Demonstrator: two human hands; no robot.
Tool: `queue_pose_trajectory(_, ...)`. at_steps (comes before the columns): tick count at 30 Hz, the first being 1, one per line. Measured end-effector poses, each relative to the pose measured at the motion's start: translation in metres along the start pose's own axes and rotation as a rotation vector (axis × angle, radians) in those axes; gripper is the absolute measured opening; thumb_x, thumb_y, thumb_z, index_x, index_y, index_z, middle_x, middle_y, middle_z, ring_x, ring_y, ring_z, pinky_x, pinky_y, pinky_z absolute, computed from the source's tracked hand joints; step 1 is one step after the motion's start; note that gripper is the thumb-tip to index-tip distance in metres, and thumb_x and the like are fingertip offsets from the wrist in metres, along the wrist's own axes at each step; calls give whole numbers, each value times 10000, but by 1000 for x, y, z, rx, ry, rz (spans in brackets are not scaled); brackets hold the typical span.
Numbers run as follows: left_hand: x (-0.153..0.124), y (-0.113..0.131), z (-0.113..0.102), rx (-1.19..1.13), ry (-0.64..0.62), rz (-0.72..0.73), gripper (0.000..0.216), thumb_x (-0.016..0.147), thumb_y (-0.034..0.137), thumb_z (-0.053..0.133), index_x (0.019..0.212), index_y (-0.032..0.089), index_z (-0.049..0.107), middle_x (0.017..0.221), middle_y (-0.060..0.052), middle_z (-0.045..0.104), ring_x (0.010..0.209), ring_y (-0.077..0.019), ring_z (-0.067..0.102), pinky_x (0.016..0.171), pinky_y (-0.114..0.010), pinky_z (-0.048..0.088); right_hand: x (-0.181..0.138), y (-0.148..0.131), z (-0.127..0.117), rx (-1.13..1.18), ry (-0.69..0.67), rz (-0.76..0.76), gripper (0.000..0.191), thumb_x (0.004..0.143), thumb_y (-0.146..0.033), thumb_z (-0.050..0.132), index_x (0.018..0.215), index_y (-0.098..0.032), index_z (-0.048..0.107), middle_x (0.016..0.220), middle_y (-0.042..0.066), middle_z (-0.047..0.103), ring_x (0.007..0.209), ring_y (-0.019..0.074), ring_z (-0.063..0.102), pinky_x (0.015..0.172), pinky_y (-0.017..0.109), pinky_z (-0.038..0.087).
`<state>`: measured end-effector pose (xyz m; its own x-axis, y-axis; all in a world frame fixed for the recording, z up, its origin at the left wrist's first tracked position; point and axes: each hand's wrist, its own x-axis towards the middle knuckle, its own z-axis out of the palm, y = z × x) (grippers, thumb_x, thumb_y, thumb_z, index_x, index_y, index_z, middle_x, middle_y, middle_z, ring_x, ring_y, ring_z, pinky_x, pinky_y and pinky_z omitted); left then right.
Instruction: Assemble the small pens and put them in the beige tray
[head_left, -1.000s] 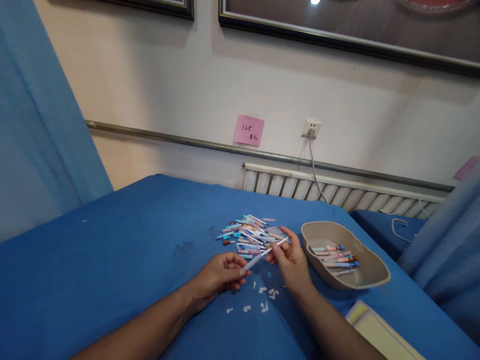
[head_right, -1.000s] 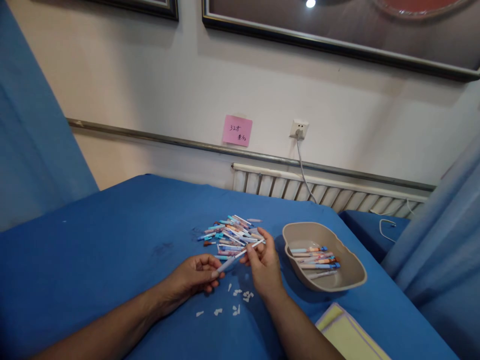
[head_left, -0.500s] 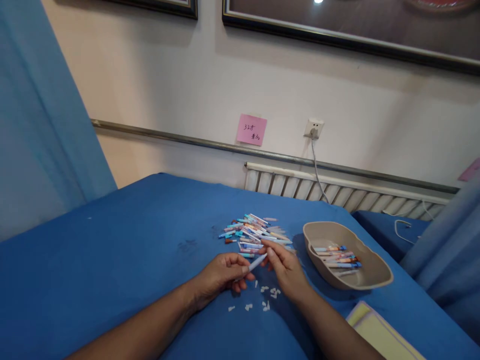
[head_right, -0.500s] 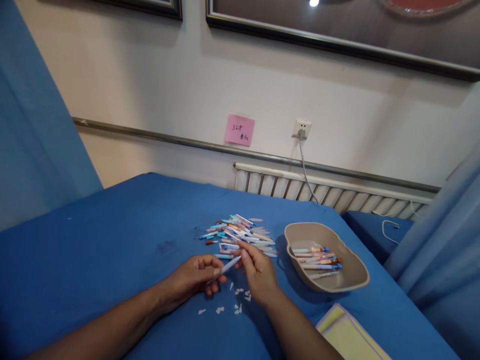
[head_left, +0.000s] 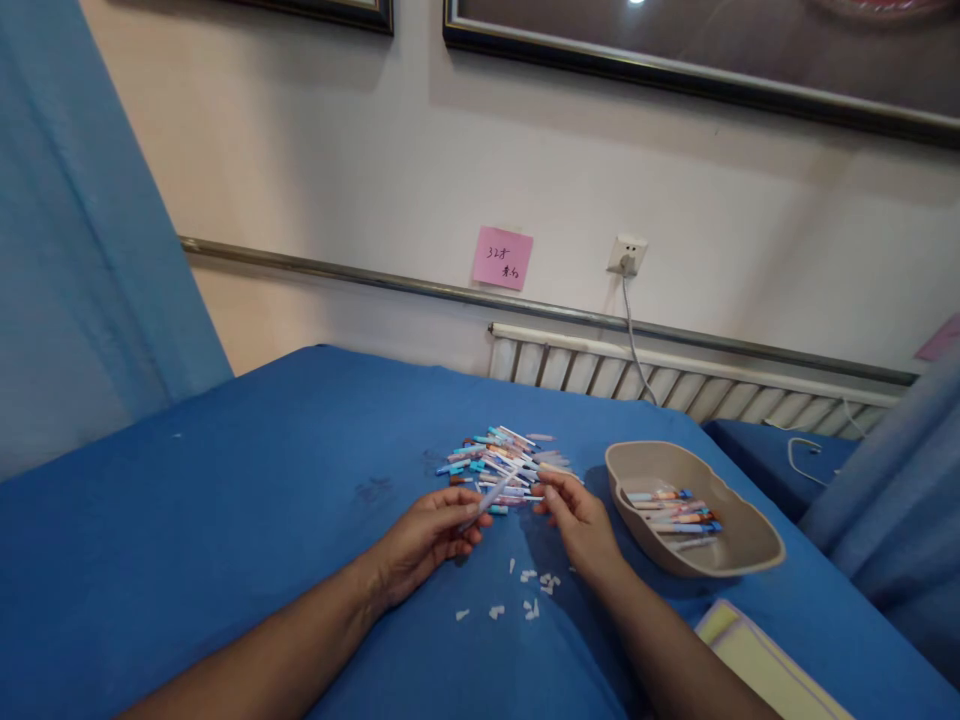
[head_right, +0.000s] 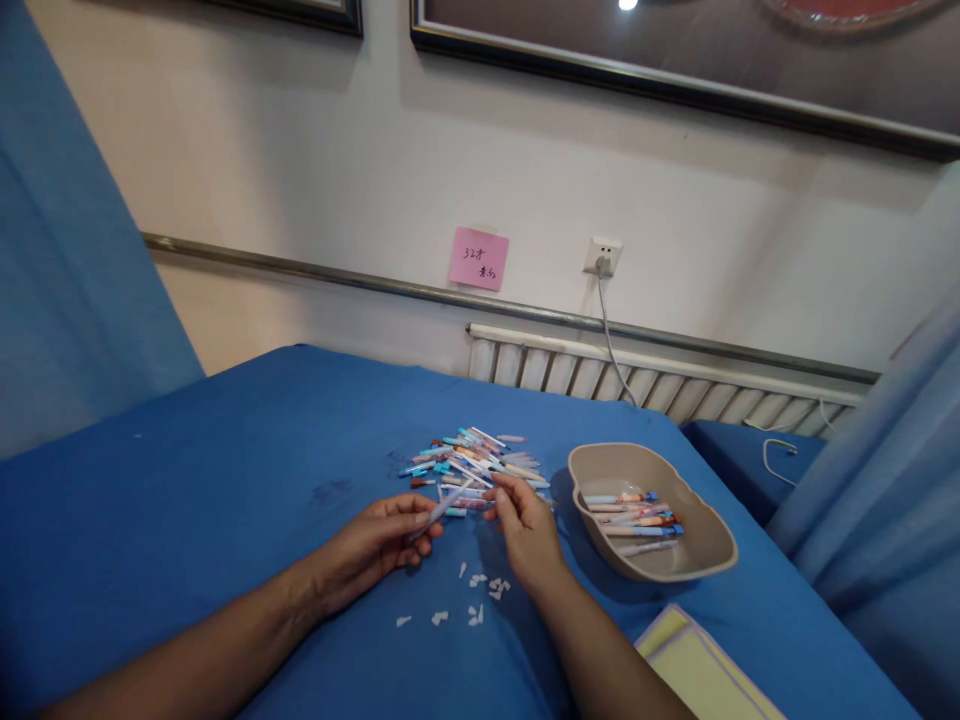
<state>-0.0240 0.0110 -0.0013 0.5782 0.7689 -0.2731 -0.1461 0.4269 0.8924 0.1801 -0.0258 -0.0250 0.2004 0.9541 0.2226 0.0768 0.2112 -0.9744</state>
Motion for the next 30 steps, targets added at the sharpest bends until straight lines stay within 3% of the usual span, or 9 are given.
queue_pose_trajectory(4, 3, 7, -7, -111, 122, 61, 188, 714, 212, 696, 863, 159, 595, 744, -18, 657, 562, -96, 581, 519, -192, 436, 6, 13, -7, -172, 2, -57, 269, 788, -394, 567, 985, -239, 664, 913, 46, 693, 823, 227, 631, 769, 389, 486)
queue_pose_trajectory(9, 6, 13, -18, -245, 219, 125, 110, 739, 126, 631, 838, 152, 592, 705, -13, 648, 544, -87, 576, 524, -183, 456, 3, 10, -10, -440, -205, -285, 269, 799, -223, 529, 1022, -271, 671, 1059, 44, 653, 1004, 224, 569, 916, 410, 421)
queue_pose_trajectory(14, 8, 14, -24, -243, 271, 158, 94, 727, 158, 645, 807, 152, 595, 690, 0, 640, 539, -76, 565, 519, -172, 442, 3, 10, -11, -568, -259, -330, 310, 787, -150, 524, 1037, -272, 661, 1047, 50, 650, 1008, 222, 554, 910, 400, 414)
queue_pose_trajectory(17, 9, 10, -18, -60, 252, 171, 158, 700, 203, 683, 826, 152, 602, 699, -3, 643, 535, -83, 546, 510, -179, 415, 4, 14, -9, -537, -177, -275, 281, 782, -184, 548, 1033, -252, 653, 1000, 54, 654, 904, 210, 584, 836, 371, 450)
queue_pose_trajectory(20, 9, 2, -8, 231, 187, 189, 201, 684, 279, 696, 818, 148, 624, 688, -6, 643, 515, -94, 516, 499, -195, 383, 2, 11, -4, -420, -93, -194, 361, 793, -241, 553, 1153, -244, 579, 999, 52, 647, 787, 184, 596, 689, 309, 480)
queue_pose_trajectory(23, 7, -6, -1, 483, 115, 242, 166, 686, 296, 677, 771, 157, 648, 656, 8, 623, 556, -113, 513, 532, -203, 375, -3, 4, 1, -398, -188, -225, 399, 783, -263, 583, 1182, -259, 561, 1021, 41, 644, 809, 184, 596, 668, 282, 466)
queue_pose_trajectory(27, 5, -11, 0, 641, 19, 293, 157, 749, 291, 594, 822, 169, 662, 727, -3, 628, 656, -144, 537, 606, -218, 394, -7, -4, 2, -501, -355, -245, 178, 832, -280, 528, 931, -247, 672, 817, 13, 674, 752, 174, 603, 679, 266, 434)
queue_pose_trajectory(30, 4, -11, 0, 738, -29, 295, 183, 781, 298, 550, 855, 168, 654, 716, 7, 601, 658, -141, 524, 611, -217, 383, -6, -7, -3, -612, -430, -246, 193, 862, -277, 479, 892, -227, 662, 785, 12, 666, 712, 152, 587, 632, 230, 399)
